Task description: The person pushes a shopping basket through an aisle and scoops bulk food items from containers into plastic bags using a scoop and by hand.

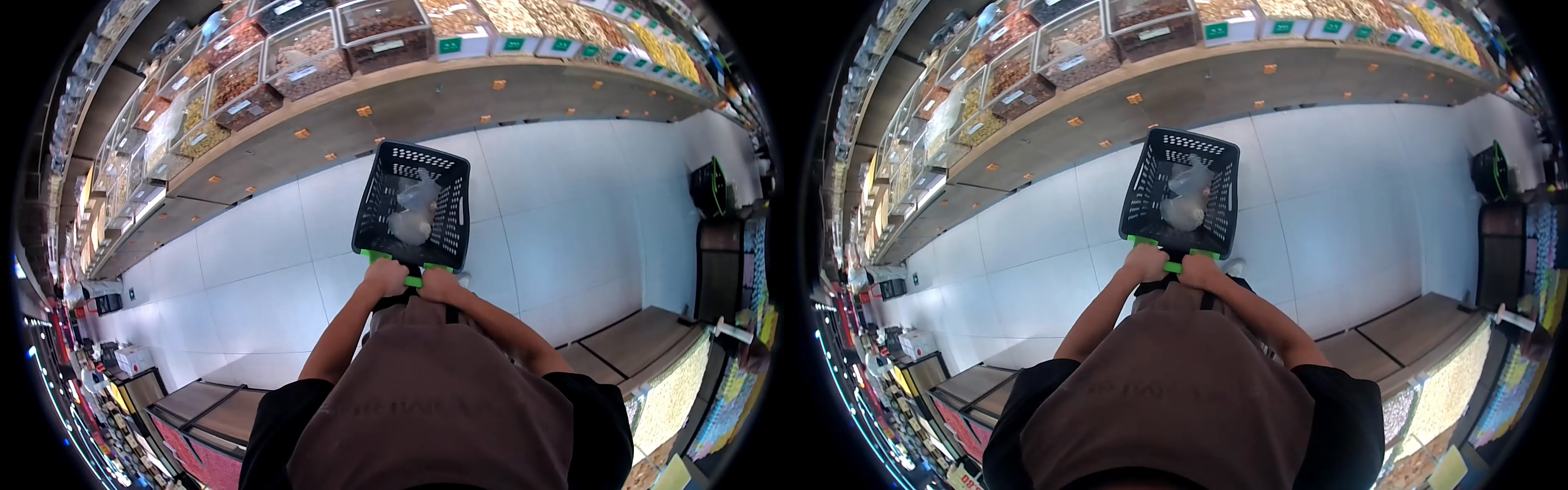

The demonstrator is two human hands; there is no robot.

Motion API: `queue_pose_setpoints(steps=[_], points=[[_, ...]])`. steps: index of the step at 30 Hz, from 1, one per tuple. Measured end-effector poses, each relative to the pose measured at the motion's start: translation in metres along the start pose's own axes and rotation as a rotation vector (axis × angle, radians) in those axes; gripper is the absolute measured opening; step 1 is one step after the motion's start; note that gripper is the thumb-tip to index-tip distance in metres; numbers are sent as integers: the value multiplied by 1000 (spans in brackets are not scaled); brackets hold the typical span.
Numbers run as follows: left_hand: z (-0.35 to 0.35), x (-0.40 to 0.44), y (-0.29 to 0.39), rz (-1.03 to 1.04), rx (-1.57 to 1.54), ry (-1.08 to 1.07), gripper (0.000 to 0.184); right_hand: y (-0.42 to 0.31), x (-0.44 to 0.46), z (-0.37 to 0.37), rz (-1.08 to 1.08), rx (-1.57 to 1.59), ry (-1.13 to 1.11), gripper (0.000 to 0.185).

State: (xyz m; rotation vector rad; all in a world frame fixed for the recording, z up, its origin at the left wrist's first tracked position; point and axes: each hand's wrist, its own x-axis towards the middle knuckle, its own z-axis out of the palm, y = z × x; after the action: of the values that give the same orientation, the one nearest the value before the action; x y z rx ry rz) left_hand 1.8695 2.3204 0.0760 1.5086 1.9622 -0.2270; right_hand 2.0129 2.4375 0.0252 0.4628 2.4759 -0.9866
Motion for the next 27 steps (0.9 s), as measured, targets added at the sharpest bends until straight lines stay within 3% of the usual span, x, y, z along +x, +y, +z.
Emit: queue_pose_setpoints(steps=[9,11,12,14,15,17,18,20,22,27], points=[[5,-44,-126,-184,-236,124,20,-108,97,-11,-62,-78,-115,31],[11,-49,-142,-210,-317,465,26,-120,110,-13,-4,-29,-38,31],[15,-52,-148,-227,-330,473,26,-129,119,-11,-15,-44,-51,31],[17,-56,-158,-301,-314,901,46,-140,144,-3,53,-9,61,33],[15,-59,-163,-319,-319,909,46,-143,163,10,52,30,156,37],[7,-71,-167,-450,-479,901,70,-160,194,14,51,52,146,39],[2,-77,-173,-466,-479,911,70,-171,215,11,55,82,154,41],[-3,-87,-185,-480,-760,768,77,-187,253,7,109,150,260,45],[2,-99,-189,-491,-809,775,71,-182,303,11,54,267,285,45],[44,-114,-213,-621,-885,847,57,-235,361,-45,254,375,356,41]])
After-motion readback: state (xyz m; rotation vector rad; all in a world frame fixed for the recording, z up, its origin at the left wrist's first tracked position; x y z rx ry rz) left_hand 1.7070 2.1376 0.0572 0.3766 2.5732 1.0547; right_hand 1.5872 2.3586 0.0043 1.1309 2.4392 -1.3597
